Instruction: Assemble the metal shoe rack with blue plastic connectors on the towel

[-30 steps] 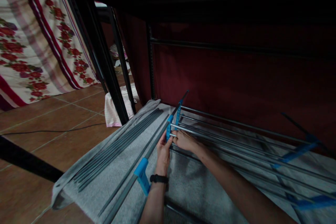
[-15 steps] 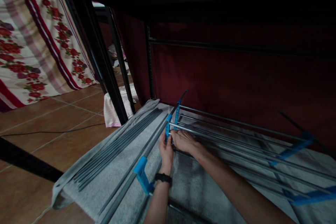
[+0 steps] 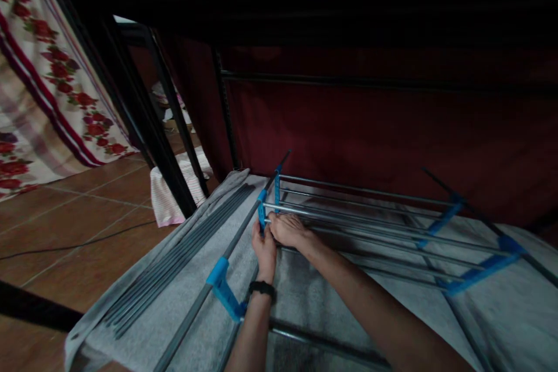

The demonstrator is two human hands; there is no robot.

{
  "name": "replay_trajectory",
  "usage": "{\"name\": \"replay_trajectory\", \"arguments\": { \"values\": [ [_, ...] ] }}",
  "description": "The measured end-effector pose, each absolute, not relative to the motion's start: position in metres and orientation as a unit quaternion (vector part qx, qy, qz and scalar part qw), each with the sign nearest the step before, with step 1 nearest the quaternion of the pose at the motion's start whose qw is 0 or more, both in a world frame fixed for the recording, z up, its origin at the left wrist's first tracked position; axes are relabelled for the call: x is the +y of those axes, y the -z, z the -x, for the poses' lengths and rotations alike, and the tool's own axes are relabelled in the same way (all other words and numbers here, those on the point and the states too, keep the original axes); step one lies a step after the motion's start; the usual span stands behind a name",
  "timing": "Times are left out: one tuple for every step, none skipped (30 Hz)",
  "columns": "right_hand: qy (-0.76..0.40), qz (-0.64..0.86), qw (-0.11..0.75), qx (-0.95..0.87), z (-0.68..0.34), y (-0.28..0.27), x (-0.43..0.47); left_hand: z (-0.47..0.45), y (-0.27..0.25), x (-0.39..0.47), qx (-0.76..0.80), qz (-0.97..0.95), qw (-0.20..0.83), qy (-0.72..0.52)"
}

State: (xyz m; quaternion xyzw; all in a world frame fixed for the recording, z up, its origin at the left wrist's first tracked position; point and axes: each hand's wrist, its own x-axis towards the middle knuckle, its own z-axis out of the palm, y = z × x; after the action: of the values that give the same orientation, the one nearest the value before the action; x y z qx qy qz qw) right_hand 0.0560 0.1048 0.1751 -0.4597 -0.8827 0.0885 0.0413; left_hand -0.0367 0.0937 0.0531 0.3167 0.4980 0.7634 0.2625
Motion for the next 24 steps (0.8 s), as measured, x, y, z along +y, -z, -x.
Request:
{"name": "replay_trajectory", "arguments": {
  "values": [
    [-0.085,0.470,0.053,-0.877,-0.059,-0.175,0.101,0.039,-0.053,0.093,0.501,-0.321,0.264,-0.759],
    [-0.082,0.481,0.065,-0.871,-0.064,-0.175,0.097,0.041,-0.054,0.092,0.506,-0.324,0.266,-0.754],
    [-0.078,0.492,0.077,-0.864,-0.069,-0.175,0.094,0.042,-0.056,0.091,0.510,-0.329,0.270,-0.748],
    [-0.074,0.504,0.090,-0.856,-0.076,-0.174,0.091,0.044,-0.058,0.090,0.512,-0.331,0.273,-0.744],
    [-0.070,0.515,0.102,-0.848,-0.083,-0.173,0.088,0.045,-0.061,0.089,0.518,-0.333,0.267,-0.741],
    [-0.066,0.525,0.111,-0.841,-0.090,-0.172,0.086,0.046,-0.065,0.089,0.529,-0.334,0.254,-0.737],
    [-0.065,0.533,0.114,-0.836,-0.097,-0.170,0.085,0.046,-0.070,0.089,0.539,-0.339,0.238,-0.733],
    [-0.065,0.541,0.112,-0.831,-0.103,-0.168,0.085,0.046,-0.074,0.091,0.548,-0.353,0.221,-0.726],
    [-0.068,0.546,0.105,-0.828,-0.108,-0.167,0.085,0.046,-0.079,0.093,0.556,-0.370,0.206,-0.715],
    [-0.071,0.548,0.098,-0.828,-0.112,-0.165,0.085,0.047,-0.082,0.096,0.563,-0.388,0.191,-0.705],
    [-0.074,0.545,0.094,-0.830,-0.115,-0.163,0.086,0.047,-0.085,0.099,0.570,-0.402,0.177,-0.694],
    [-0.074,0.540,0.093,-0.833,-0.116,-0.162,0.088,0.048,-0.087,0.104,0.580,-0.412,0.163,-0.684],
    [-0.074,0.533,0.096,-0.837,-0.117,-0.161,0.089,0.048,-0.088,0.109,0.593,-0.417,0.149,-0.672],
    [-0.072,0.526,0.097,-0.842,-0.118,-0.160,0.091,0.049,-0.088,0.114,0.606,-0.422,0.136,-0.661],
    [-0.070,0.520,0.097,-0.846,-0.118,-0.159,0.094,0.050,-0.087,0.118,0.617,-0.426,0.124,-0.649],
    [-0.069,0.514,0.096,-0.850,-0.118,-0.158,0.097,0.051,-0.086,0.122,0.627,-0.432,0.115,-0.638],
    [-0.068,0.508,0.092,-0.853,-0.119,-0.158,0.099,0.052,-0.084,0.125,0.636,-0.436,0.106,-0.628],
    [-0.069,0.503,0.089,-0.857,-0.119,-0.157,0.102,0.053,-0.083,0.128,0.641,-0.439,0.099,-0.622],
    [-0.071,0.498,0.086,-0.860,-0.120,-0.156,0.105,0.053,-0.082,0.129,0.646,-0.438,0.092,-0.619],
    [-0.074,0.494,0.082,-0.863,-0.121,-0.155,0.108,0.053,-0.082,0.130,0.649,-0.435,0.087,-0.618],
    [-0.077,0.491,0.078,-0.864,-0.121,-0.155,0.110,0.052,-0.081,0.130,0.652,-0.433,0.083,-0.617],
    [-0.081,0.489,0.074,-0.865,-0.122,-0.155,0.112,0.052,-0.081,0.130,0.655,-0.428,0.080,-0.617],
    [-0.085,0.488,0.069,-0.866,-0.123,-0.155,0.113,0.051,-0.082,0.130,0.658,-0.424,0.078,-0.617],
    [-0.087,0.487,0.064,-0.867,-0.123,-0.156,0.114,0.050,-0.082,0.129,0.662,-0.421,0.077,-0.615]
  ]
}}
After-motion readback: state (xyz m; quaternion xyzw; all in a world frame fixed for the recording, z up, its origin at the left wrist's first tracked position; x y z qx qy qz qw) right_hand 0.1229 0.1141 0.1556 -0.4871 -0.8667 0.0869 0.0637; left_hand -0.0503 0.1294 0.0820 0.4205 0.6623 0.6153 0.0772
